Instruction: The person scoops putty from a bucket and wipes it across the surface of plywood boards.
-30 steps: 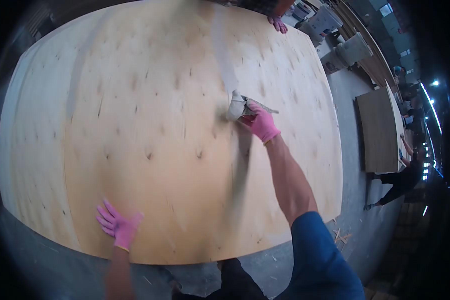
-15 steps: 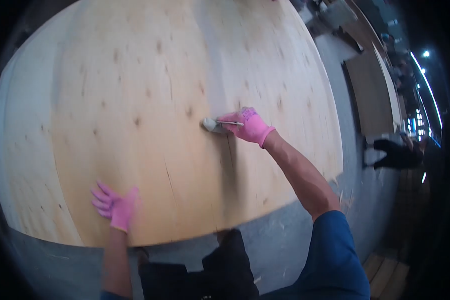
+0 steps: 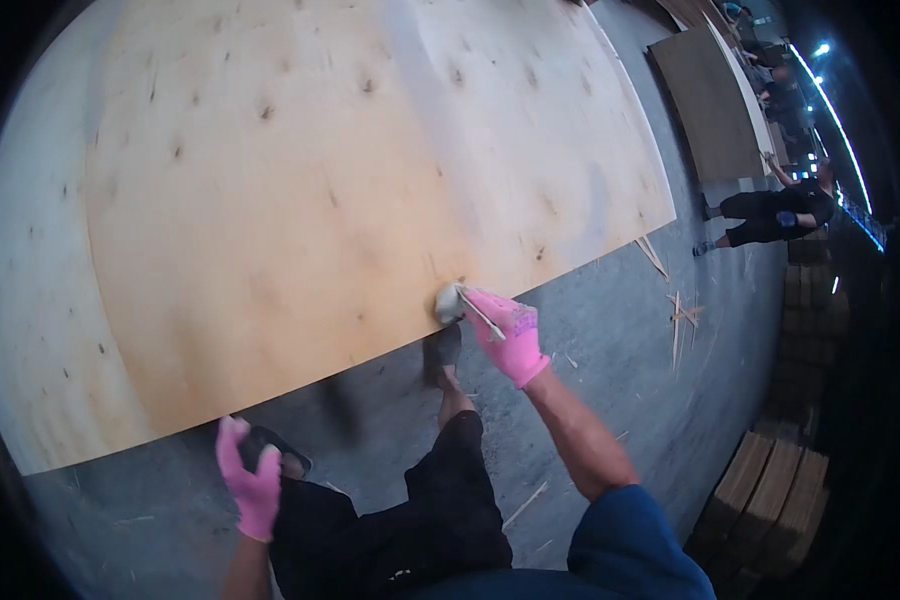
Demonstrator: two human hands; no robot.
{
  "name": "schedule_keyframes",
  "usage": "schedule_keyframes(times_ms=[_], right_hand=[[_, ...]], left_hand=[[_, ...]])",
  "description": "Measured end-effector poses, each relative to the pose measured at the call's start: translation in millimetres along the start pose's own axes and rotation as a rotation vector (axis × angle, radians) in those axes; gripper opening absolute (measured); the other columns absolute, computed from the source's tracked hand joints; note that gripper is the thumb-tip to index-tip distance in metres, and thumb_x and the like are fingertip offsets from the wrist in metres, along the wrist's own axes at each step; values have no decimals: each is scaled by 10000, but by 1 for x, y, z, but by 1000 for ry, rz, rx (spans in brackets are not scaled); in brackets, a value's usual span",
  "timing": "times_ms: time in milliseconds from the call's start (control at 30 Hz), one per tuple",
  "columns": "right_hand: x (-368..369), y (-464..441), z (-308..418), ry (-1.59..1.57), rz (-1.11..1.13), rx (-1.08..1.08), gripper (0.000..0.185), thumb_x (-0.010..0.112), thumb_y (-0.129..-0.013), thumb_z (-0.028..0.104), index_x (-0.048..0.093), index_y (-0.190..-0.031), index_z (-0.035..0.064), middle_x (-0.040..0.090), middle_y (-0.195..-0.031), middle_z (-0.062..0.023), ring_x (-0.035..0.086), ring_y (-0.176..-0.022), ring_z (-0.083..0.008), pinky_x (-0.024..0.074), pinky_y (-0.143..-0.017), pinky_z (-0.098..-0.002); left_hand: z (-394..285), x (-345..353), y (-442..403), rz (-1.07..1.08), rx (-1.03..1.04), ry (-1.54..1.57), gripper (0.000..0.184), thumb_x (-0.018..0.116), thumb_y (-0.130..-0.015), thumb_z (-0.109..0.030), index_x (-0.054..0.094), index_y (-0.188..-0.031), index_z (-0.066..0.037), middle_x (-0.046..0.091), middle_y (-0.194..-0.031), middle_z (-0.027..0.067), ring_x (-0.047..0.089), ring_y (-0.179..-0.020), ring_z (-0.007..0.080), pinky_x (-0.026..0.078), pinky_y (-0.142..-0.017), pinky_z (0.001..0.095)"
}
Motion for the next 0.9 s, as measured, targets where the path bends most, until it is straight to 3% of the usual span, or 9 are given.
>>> schedule_keyframes(times_ms=[67, 100, 267, 467, 567, 600, 667, 767, 900], right_hand=[[37, 6, 38, -12, 0, 55, 196, 665, -886, 112, 717, -1056, 29, 721, -1008, -176, 706, -910, -338, 566, -775, -398], [48, 0, 55, -28, -2, 71, 195, 665, -887, 116, 718, -1053, 29, 722, -1001, -176, 706, -909, -337, 565, -775, -396], [105, -8, 158, -131, 13, 134, 184, 659, -894, 141, 737, -1044, 70, 721, -933, -167, 706, -841, -349, 562, -733, -396], [168, 15, 247, -1, -39, -35, 154, 652, -917, 176, 717, -987, 56, 718, -873, -131, 708, -764, -255, 545, -691, -358], [189, -15, 275, -449, 269, 609, 165, 658, -928, 187, 714, -911, 33, 700, -819, -57, 662, -718, -136, 521, -665, -310], [206, -32, 269, -582, 270, 489, 175, 670, -927, 179, 719, -862, 25, 669, -806, 4, 599, -745, -70, 493, -650, -285], [234, -83, 289, -1127, 214, 662, 183, 604, -949, 112, 675, -1089, 18, 679, -971, -38, 662, -869, -172, 555, -776, -318], [270, -209, 319, -1547, 326, 694, 267, 577, -962, 114, 614, -1209, 17, 673, -1105, -86, 669, -984, -207, 572, -850, -373], [329, -391, 359, -1768, 387, 669, 290, 607, -943, 149, 636, -1195, 10, 688, -1097, -105, 687, -940, -240, 591, -788, -407]], left_hand=[[36, -12, 44, 61, -59, 30, 409, 688, -737, 27, 574, -1130, 24, 602, -1224, 197, 572, -1159, 344, 423, -1047, 428], [43, -18, 65, 71, -32, 27, 475, 694, -746, 24, 572, -1205, 23, 626, -1150, 173, 601, -1103, 317, 445, -1011, 407], [94, -66, 126, -17, -600, 259, 623, 682, -785, 18, 503, -1380, 44, 642, -934, 76, 611, -880, 174, 491, -906, 318], [188, -199, 45, -201, -97, -22, 557, 660, -821, 0, 512, -1353, 75, 614, -903, 40, 567, -895, 175, 456, -965, 340], [194, -269, -78, -283, 1, -302, 651, 728, -823, -125, 468, -1394, 48, 615, -1171, 162, 552, -1141, 321, 390, -1068, 408], [207, -293, -123, -318, 88, -504, 717, 753, -821, -183, 436, -1431, 23, 578, -1306, 210, 519, -1245, 364, 370, -1093, 421], [220, -339, -204, -313, -26, -644, 945, 796, -780, -345, 296, -1525, -51, 334, -1547, 239, 289, -1450, 387, 248, -1169, 478], [222, -392, -302, -168, -557, -721, 1213, 830, -693, -497, 96, -1584, -120, 114, -1626, 225, 71, -1505, 412, 106, -1194, 554], [247, -390, -332, -52, -663, -659, 1414, 854, -603, -576, -73, -1581, -145, -90, -1629, 234, -118, -1488, 463, 10, -1170, 614]])
Point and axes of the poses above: each hand's wrist, its own y-axis away from the middle knuckle, its own x-axis out of the palm, z = x × y, the point moved 3 cm from there along -y, towards the middle knuckle
